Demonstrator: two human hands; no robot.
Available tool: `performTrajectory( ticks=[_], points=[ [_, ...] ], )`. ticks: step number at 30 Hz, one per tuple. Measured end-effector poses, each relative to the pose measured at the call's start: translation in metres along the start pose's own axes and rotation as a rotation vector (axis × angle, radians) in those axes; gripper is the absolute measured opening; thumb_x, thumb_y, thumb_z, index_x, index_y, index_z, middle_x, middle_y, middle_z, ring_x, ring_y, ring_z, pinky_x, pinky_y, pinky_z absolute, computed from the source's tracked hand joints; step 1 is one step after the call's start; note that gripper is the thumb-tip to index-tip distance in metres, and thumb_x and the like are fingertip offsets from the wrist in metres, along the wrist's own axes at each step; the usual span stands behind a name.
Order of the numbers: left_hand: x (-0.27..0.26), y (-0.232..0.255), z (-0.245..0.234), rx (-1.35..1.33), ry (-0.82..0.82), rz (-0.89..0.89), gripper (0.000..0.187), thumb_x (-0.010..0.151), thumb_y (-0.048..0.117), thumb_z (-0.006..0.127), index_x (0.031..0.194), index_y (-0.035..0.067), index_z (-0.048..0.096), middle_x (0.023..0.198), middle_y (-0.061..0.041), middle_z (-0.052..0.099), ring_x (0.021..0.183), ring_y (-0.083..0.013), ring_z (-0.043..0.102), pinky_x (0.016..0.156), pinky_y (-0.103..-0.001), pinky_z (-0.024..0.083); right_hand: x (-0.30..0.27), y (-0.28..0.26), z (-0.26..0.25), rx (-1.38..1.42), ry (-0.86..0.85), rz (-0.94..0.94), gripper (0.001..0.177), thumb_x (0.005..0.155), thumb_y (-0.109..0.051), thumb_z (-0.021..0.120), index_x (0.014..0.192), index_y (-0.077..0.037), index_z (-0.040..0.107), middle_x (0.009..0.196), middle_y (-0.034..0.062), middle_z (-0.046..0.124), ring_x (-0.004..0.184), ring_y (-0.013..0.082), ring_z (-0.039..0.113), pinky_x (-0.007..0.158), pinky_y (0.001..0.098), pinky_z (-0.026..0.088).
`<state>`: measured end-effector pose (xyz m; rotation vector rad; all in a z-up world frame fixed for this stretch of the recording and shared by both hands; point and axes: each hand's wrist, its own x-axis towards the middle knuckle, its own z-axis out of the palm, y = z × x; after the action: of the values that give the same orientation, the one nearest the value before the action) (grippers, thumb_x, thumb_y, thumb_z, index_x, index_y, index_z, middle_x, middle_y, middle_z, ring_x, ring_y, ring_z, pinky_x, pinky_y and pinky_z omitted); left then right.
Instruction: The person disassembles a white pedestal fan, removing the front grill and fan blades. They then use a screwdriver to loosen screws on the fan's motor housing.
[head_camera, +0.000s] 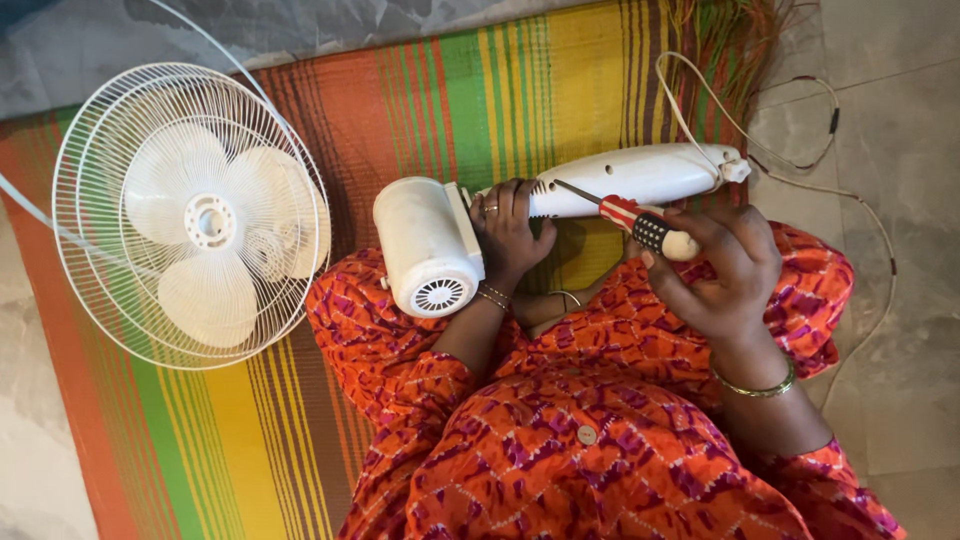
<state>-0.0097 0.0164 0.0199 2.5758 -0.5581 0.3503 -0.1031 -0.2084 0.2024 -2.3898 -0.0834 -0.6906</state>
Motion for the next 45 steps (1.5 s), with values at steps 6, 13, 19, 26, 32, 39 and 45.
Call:
performTrajectory(
  ticks=[6,13,19,26,32,39,45],
  points=[
    [-0.002,-0.001,0.003,-0.014,0.01,-0.003,0.061,0.078,0.038,0.067,0.133,0.013,0.06,0.129,-0.01,0.06,0.127,-0.0286,0.053,0.117,-0.052,0.026,0.001,-0.002,0.005,-0.005,-0.059,-0.039,0.038,0.083,-0.014,0.09,0.115,-0.005,0.071,0.111,0.0102,0.063,0.093,0.0266,0.062,0.081,0.0383,0.052],
    [0.0,-0.001,0.004,-0.062,0.01,-0.01,0.058,0.08,0.038,0.064,0.131,0.012,0.06,0.127,-0.01,0.06,0.126,-0.0284,0.054,0.117,-0.051,0.025,0.005,-0.015,0.016,-0.109,-0.118,-0.119,0.037,0.081,-0.015,0.089,0.116,-0.011,0.075,0.102,0.0088,0.061,0.088,0.0272,0.059,0.076,0.0404,0.052],
    [0.0,-0.001,0.004,-0.076,0.041,-0.005,0.055,0.083,0.038,0.062,0.131,0.011,0.06,0.128,-0.01,0.061,0.127,-0.0285,0.055,0.118,-0.051,0.025,0.015,-0.034,0.025,-0.165,-0.183,-0.141,0.037,0.083,-0.019,0.087,0.118,-0.014,0.076,0.097,0.006,0.059,0.085,0.0268,0.059,0.072,0.0384,0.053],
    [-0.002,-0.002,0.011,-0.075,0.042,-0.013,0.054,0.085,0.04,0.059,0.131,0.011,0.061,0.127,-0.01,0.061,0.127,-0.0279,0.055,0.119,-0.05,0.023,0.026,-0.05,0.032,-0.207,-0.171,-0.183,0.035,0.085,-0.021,0.085,0.118,-0.013,0.075,0.099,0.007,0.06,0.093,0.0274,0.062,0.08,0.0403,0.056],
    [-0.003,-0.004,0.015,-0.035,0.05,-0.001,0.048,0.096,0.044,0.054,0.131,0.012,0.062,0.128,-0.01,0.062,0.128,-0.0275,0.054,0.118,-0.049,0.024,0.022,-0.043,0.04,-0.307,-0.161,-0.037,0.043,0.089,-0.044,0.089,0.096,-0.006,0.07,0.08,0.0093,0.061,0.074,0.0257,0.061,0.064,0.0388,0.052],
    [-0.001,-0.002,0.013,-0.048,0.061,-0.008,0.046,0.098,0.045,0.051,0.128,0.011,0.063,0.125,-0.01,0.062,0.126,-0.0274,0.054,0.117,-0.049,0.024,0.018,-0.03,0.035,-0.338,-0.194,0.001,0.047,0.089,-0.043,0.088,0.106,-0.004,0.069,0.083,0.0085,0.061,0.073,0.0252,0.062,0.064,0.0387,0.053],
    [0.001,-0.001,0.013,-0.097,0.063,-0.028,0.041,0.102,0.041,0.049,0.127,0.012,0.064,0.124,-0.009,0.063,0.126,-0.0264,0.054,0.117,-0.049,0.025,0.008,-0.032,0.029,-0.206,-0.19,-0.019,0.044,0.086,-0.024,0.09,0.121,-0.006,0.07,0.109,0.012,0.061,0.096,0.0308,0.065,0.081,0.0415,0.057]
  ],
)
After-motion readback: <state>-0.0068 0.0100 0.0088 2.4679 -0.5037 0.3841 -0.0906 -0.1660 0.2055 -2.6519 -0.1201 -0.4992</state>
